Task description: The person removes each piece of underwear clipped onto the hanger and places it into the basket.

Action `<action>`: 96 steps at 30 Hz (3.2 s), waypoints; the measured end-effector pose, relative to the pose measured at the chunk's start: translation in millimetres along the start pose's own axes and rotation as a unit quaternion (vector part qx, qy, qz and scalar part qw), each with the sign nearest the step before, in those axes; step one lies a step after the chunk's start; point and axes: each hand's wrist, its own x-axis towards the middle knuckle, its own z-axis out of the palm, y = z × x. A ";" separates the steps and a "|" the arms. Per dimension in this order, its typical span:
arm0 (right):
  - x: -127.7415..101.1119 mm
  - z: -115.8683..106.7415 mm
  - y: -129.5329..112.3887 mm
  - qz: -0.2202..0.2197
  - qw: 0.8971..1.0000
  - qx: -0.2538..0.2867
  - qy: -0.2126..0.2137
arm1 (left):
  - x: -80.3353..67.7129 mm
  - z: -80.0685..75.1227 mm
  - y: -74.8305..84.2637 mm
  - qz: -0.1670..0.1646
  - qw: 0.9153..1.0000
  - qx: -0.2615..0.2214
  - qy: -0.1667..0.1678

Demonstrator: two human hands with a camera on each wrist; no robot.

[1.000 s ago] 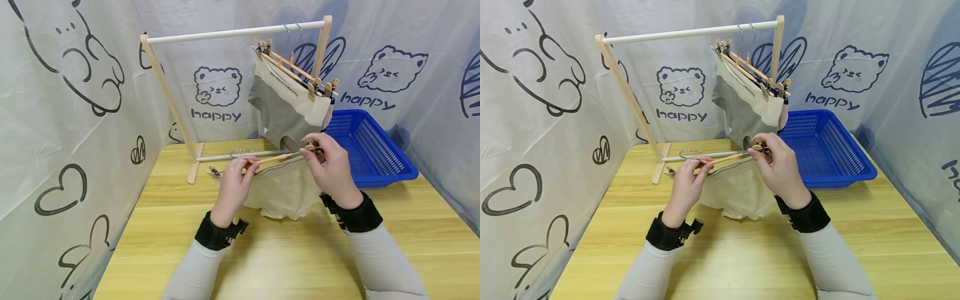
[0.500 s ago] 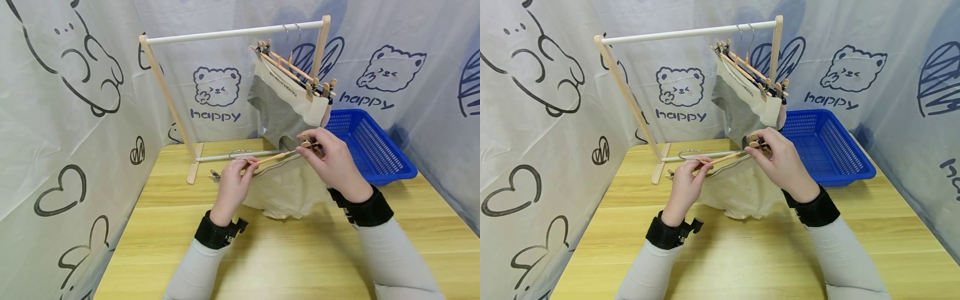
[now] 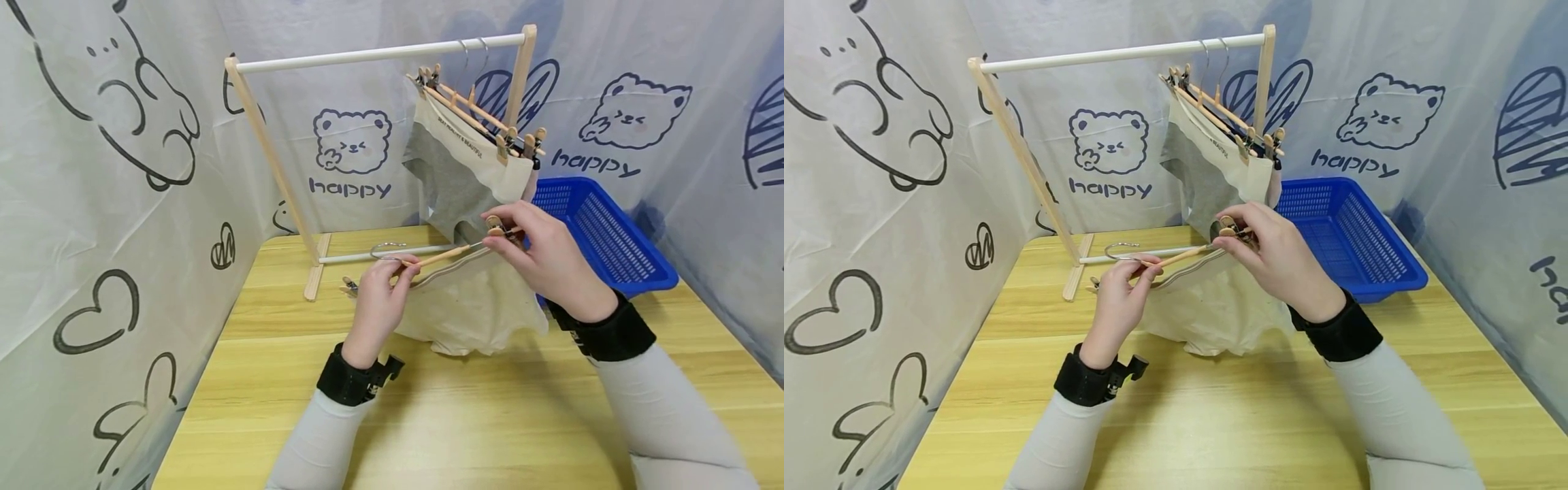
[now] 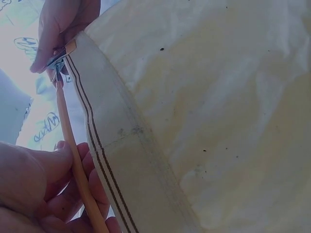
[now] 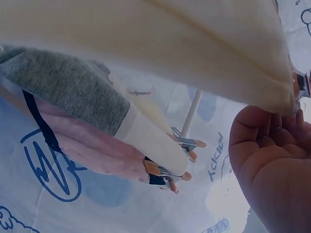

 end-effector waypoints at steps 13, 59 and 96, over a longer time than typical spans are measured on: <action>-1.5 1.4 -1.3 -0.025 0.999 0.021 0.018 | -0.7 -0.8 -1.4 -0.004 1.000 -0.005 -0.004; -21.2 31.6 5.4 -0.042 0.982 0.063 0.172 | -0.3 6.3 -1.3 0.011 1.000 0.005 -0.019; -27.9 24.0 -0.6 0.023 0.988 0.064 0.142 | -0.5 9.3 0.1 -0.006 0.999 0.030 -0.038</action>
